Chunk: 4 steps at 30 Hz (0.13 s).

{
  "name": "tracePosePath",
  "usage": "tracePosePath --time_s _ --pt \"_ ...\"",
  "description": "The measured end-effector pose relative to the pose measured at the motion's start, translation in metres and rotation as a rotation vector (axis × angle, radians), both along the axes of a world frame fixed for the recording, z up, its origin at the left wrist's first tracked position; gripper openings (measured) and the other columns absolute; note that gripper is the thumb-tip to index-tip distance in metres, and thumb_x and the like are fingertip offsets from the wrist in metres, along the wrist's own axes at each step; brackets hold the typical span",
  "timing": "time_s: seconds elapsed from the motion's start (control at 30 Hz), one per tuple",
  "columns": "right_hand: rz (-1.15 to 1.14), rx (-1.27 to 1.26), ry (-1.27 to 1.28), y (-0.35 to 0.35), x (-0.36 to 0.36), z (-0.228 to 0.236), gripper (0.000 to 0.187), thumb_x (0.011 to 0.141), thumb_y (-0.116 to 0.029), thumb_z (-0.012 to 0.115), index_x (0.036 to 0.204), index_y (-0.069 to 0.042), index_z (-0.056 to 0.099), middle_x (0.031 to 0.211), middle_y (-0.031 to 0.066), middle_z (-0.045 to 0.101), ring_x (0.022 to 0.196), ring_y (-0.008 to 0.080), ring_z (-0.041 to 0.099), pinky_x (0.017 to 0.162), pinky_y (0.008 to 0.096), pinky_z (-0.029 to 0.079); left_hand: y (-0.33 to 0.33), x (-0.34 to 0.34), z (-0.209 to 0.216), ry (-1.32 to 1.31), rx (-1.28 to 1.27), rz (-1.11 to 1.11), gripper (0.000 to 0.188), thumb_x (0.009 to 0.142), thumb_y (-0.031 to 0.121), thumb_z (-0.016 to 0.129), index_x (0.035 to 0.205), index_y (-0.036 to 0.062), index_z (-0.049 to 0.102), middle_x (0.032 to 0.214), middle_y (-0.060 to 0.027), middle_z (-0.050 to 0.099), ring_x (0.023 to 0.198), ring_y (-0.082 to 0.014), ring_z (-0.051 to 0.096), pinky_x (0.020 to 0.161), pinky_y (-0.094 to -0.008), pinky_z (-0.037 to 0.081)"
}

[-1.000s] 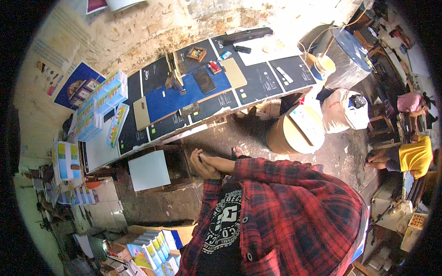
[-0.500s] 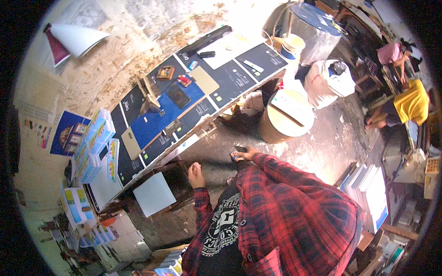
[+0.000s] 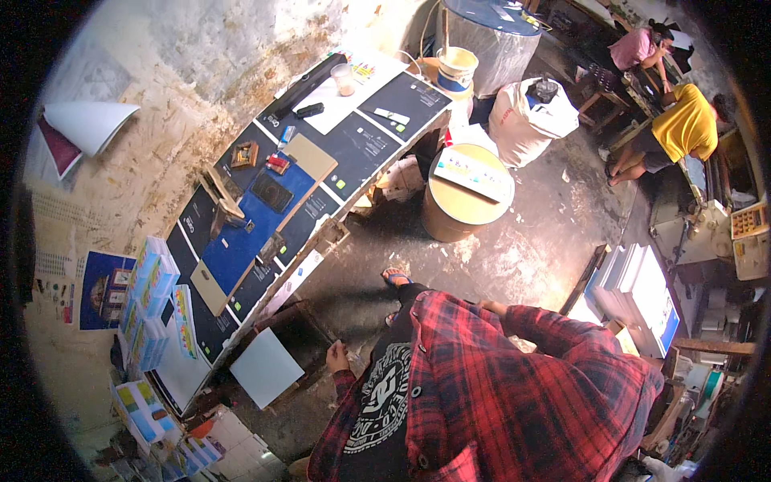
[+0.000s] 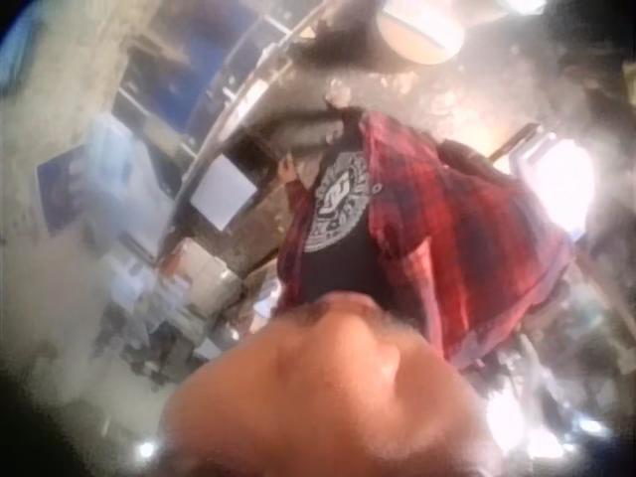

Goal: The person stacks and aligns printed booklets on a paper cutter table. They repeatedly pick up stacks, align the edges, and place them into a larger pile. The person also handles a single white sheet of paper and a small black object near the end of the clip.

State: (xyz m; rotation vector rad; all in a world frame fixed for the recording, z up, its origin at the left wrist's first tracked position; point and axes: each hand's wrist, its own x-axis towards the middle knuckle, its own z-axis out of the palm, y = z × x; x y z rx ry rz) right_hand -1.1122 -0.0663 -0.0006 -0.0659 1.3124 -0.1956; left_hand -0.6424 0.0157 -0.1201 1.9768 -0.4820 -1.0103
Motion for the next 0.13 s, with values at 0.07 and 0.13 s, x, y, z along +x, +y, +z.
tracePosePath --time_s 0.07,0.13 --pt "0.094 -0.114 0.014 0.003 -0.0041 0.0149 0.028 0.088 -0.036 0.055 0.102 -0.013 0.064 0.106 0.0098 0.065 0.098 0.0149 0.059 0.087 0.0364 0.049 0.0001 0.0031 -0.0135 -0.027 -0.004 -0.041 0.038 0.086 0.032 0.067 0.107 0.0001 0.063 0.089 -0.0084 0.067 0.078 -0.0153 0.062 0.073 -0.0282 0.05" --pt "0.169 -0.201 0.01 0.0028 -0.0065 0.019 0.033 0.088 -0.036 0.054 0.111 -0.015 0.063 0.103 0.0108 0.066 0.09 0.0197 0.063 0.086 0.0405 0.05 -0.0049 0.0025 -0.0186 -0.016 0.028 -0.032 0.04 0.086 0.034 0.068 0.107 0.0002 0.063 0.089 -0.008 0.067 0.078 -0.0154 0.062 0.072 -0.0287 0.049"
